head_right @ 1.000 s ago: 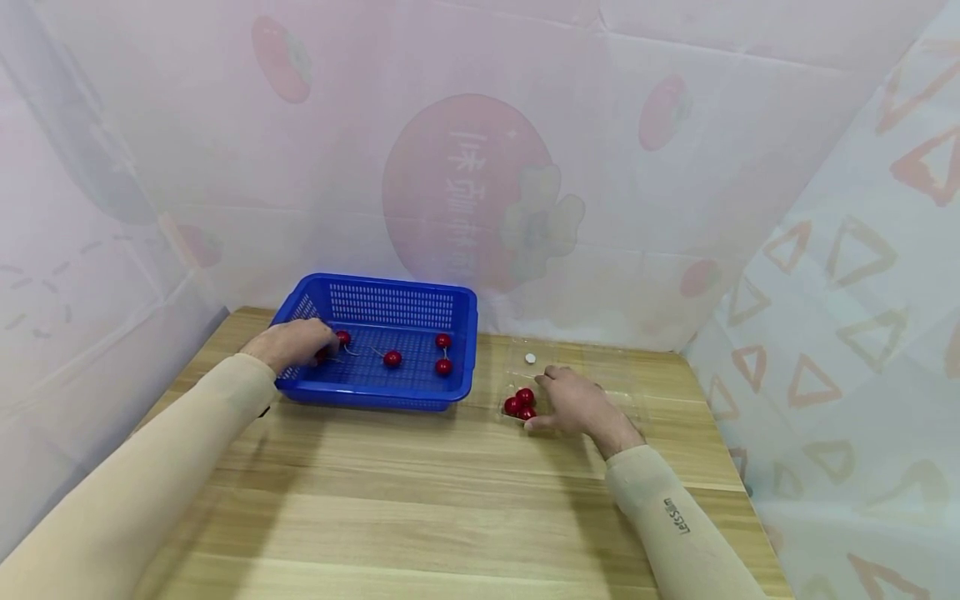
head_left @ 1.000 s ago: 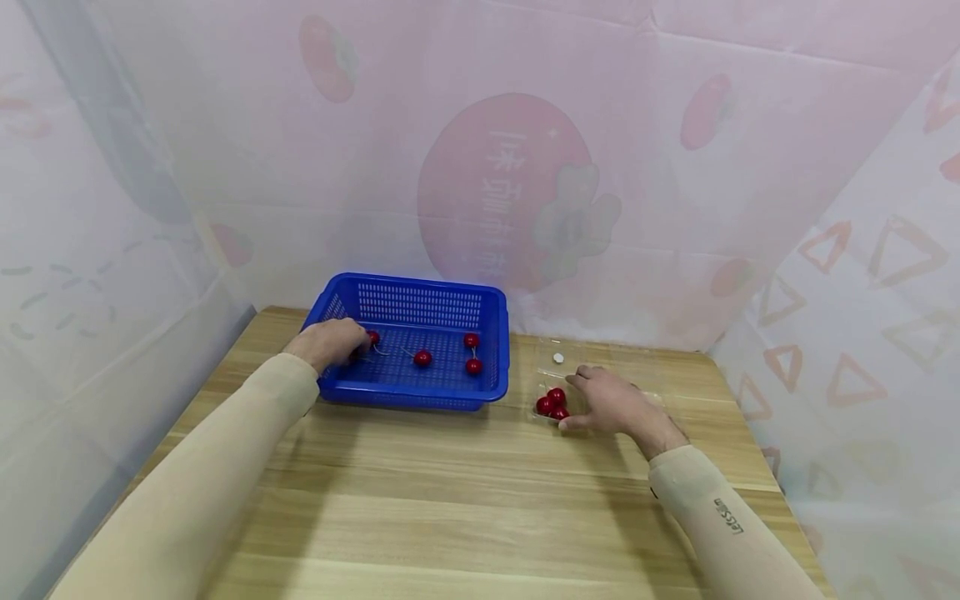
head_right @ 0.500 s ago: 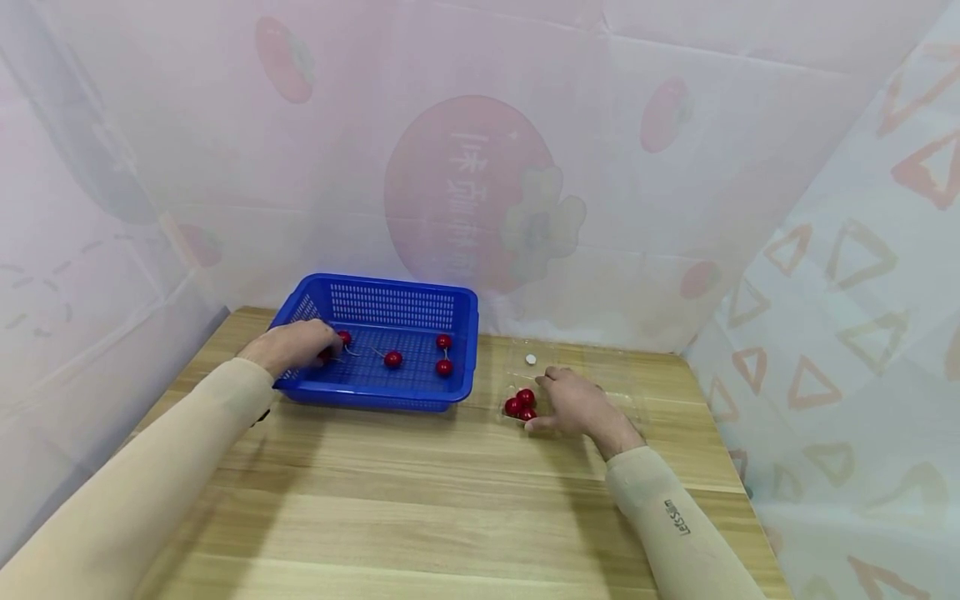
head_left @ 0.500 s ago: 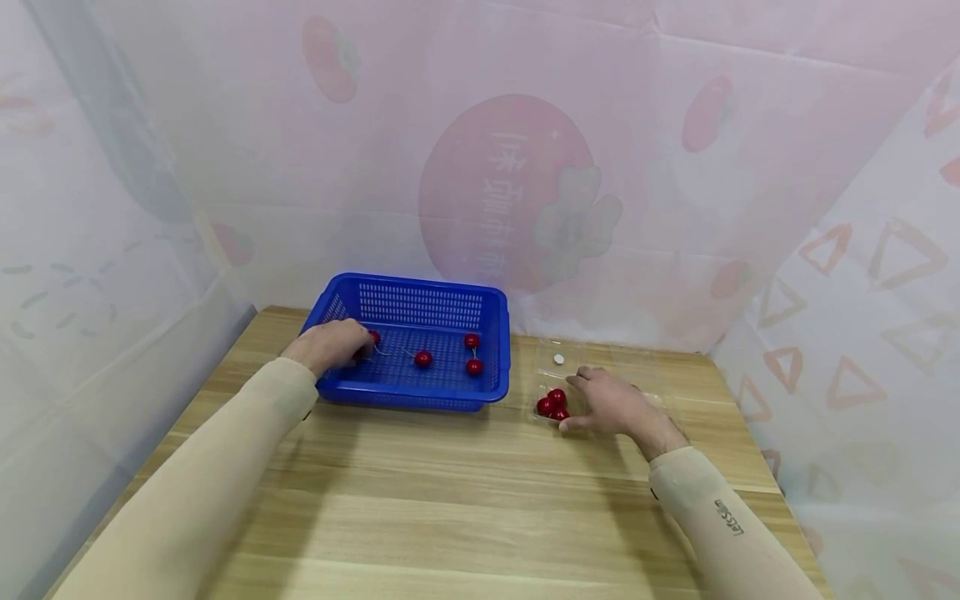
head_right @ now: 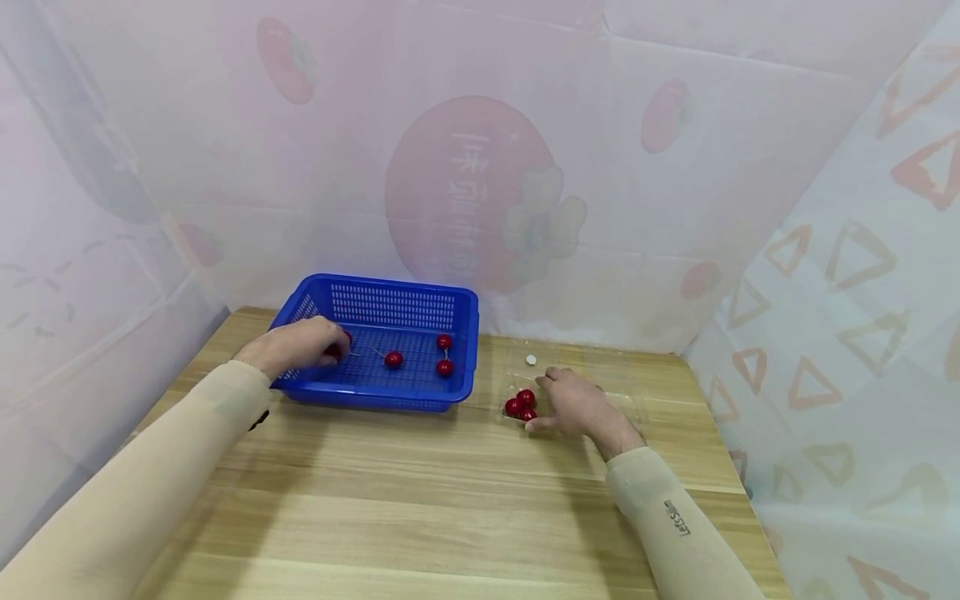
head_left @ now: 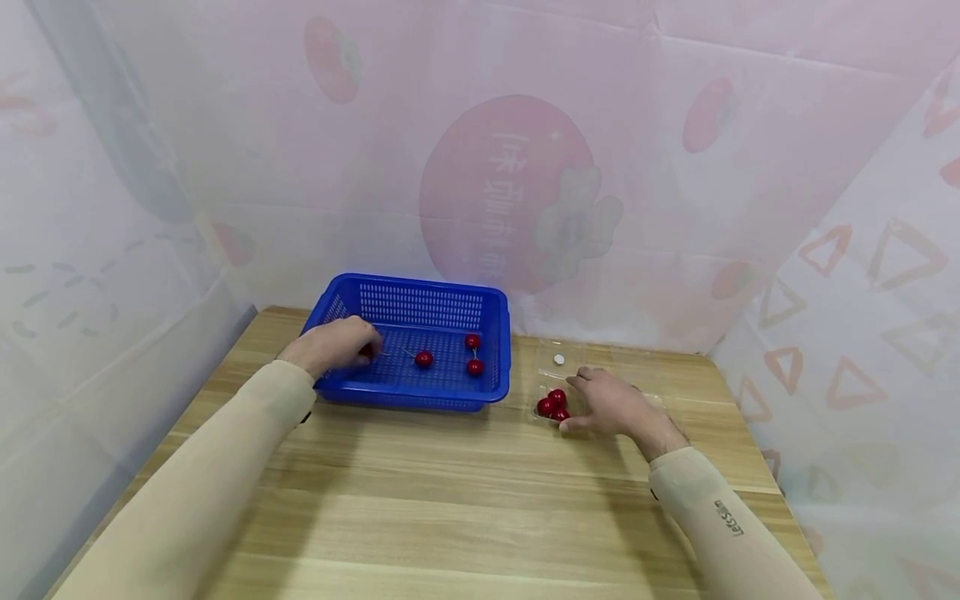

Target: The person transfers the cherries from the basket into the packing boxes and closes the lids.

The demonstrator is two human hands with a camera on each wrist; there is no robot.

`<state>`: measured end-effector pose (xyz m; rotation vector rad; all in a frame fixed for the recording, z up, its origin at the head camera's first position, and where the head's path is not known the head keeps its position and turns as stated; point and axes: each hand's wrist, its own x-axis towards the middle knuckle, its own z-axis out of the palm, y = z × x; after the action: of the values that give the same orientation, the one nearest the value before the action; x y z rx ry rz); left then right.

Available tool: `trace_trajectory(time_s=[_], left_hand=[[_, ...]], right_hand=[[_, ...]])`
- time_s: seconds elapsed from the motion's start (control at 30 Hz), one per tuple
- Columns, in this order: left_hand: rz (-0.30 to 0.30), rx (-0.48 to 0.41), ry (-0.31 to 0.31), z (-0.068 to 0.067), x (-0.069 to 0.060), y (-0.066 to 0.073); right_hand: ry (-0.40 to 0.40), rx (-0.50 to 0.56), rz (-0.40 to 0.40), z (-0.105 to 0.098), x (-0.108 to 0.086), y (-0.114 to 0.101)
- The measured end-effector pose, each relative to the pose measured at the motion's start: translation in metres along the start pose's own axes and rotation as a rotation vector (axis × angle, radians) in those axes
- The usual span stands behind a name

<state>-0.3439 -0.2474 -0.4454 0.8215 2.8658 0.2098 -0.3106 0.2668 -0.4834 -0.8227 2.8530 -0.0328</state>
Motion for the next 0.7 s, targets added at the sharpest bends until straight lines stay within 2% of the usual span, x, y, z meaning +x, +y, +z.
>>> trace_trajectory(time_s=[0.2,0.6,0.7], left_hand=[[0.023,0.003,0.021,-0.003,0.002,0.005],[0.110,0.018,0.090,-0.010,0.011,0.039],[0.110,0.001,0.106,-0.011,0.014,0.047]], right_hand=[[0.004,0.001,0.000,0.001,0.000,0.000],[-0.001,-0.002,0.007,0.001,0.001,0.000],[-0.005,-0.003,0.009,0.001,0.001,0.001]])
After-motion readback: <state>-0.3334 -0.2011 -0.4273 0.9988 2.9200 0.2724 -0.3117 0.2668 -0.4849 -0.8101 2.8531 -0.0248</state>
